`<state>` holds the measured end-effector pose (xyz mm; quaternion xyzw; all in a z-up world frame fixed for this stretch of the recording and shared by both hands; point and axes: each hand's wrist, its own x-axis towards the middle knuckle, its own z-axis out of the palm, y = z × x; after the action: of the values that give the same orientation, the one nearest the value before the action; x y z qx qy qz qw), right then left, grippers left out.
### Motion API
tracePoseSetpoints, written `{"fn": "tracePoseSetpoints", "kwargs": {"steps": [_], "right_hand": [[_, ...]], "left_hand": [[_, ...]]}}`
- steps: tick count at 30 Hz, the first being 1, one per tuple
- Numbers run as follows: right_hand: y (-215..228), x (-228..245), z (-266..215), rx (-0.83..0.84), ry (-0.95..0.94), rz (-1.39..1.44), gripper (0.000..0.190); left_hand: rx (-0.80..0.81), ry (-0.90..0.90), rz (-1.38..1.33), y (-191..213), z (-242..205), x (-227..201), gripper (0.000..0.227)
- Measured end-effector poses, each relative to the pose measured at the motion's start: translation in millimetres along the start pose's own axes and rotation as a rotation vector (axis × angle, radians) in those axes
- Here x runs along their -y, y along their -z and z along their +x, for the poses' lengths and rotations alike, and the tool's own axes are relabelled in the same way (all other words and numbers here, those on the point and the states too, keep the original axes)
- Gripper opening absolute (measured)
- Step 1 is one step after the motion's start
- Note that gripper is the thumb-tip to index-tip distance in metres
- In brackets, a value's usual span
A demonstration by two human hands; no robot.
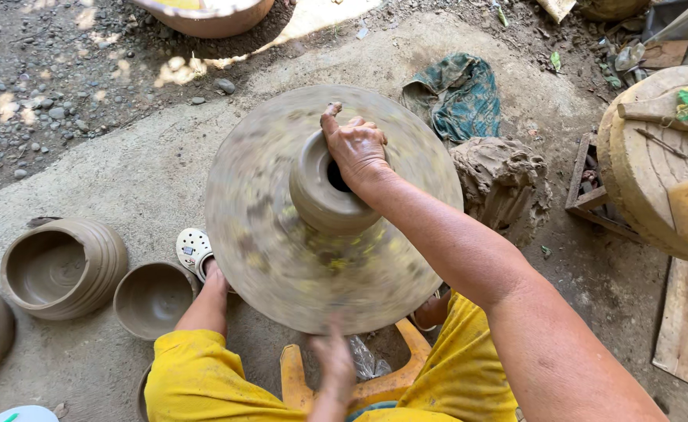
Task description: The person shapes a lump of clay on a spinning pottery wheel by hand, pulling the material upward and pressing into the center to form a hollow vessel.
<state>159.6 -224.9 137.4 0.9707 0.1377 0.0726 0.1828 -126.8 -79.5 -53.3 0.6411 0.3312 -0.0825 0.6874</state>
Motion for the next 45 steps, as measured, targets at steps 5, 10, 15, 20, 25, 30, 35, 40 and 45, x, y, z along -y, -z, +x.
{"fn": "tracePoseSetpoints", "kwargs": {"steps": [5,10,15,20,25,30,35,40,45], "right_hand": [[4,0,-3,0.020,-0.010,0.040,0.069],[4,-1,-4,0.022,-0.005,0.062,0.069],[-9,1,-2,-0.067,-0.019,0.059,0.062],[-15,2,0,-0.155,-0.031,0.037,0.057],[-15,0,-1,-0.229,-0.007,-0.063,0.057],[-16,-1,1,-0.277,0.019,-0.035,0.058],[-14,-1,3,-0.281,0.030,-0.016,0.060],[-10,-1,2,-0.206,0.035,-0.042,0.068],[-9,2,1,-0.211,0.023,-0.053,0.066]], "left_hand": [[0.210,0.076,0.113,-30,-42,8,0.060],[0.347,0.094,0.229,-38,-59,8,0.054],[0.442,0.123,0.316,-39,-72,15,0.048],[0.575,0.140,0.411,-41,-78,6,0.042],[0.853,0.162,0.578,-20,-81,-39,0.037],[0.724,-0.167,0.582,33,-8,-146,0.033],[-0.386,-0.496,0.682,80,83,-220,0.056],[-0.342,-0.192,-0.033,49,63,-121,0.066],[-0.352,-0.163,-0.212,2,4,-50,0.066]]}}
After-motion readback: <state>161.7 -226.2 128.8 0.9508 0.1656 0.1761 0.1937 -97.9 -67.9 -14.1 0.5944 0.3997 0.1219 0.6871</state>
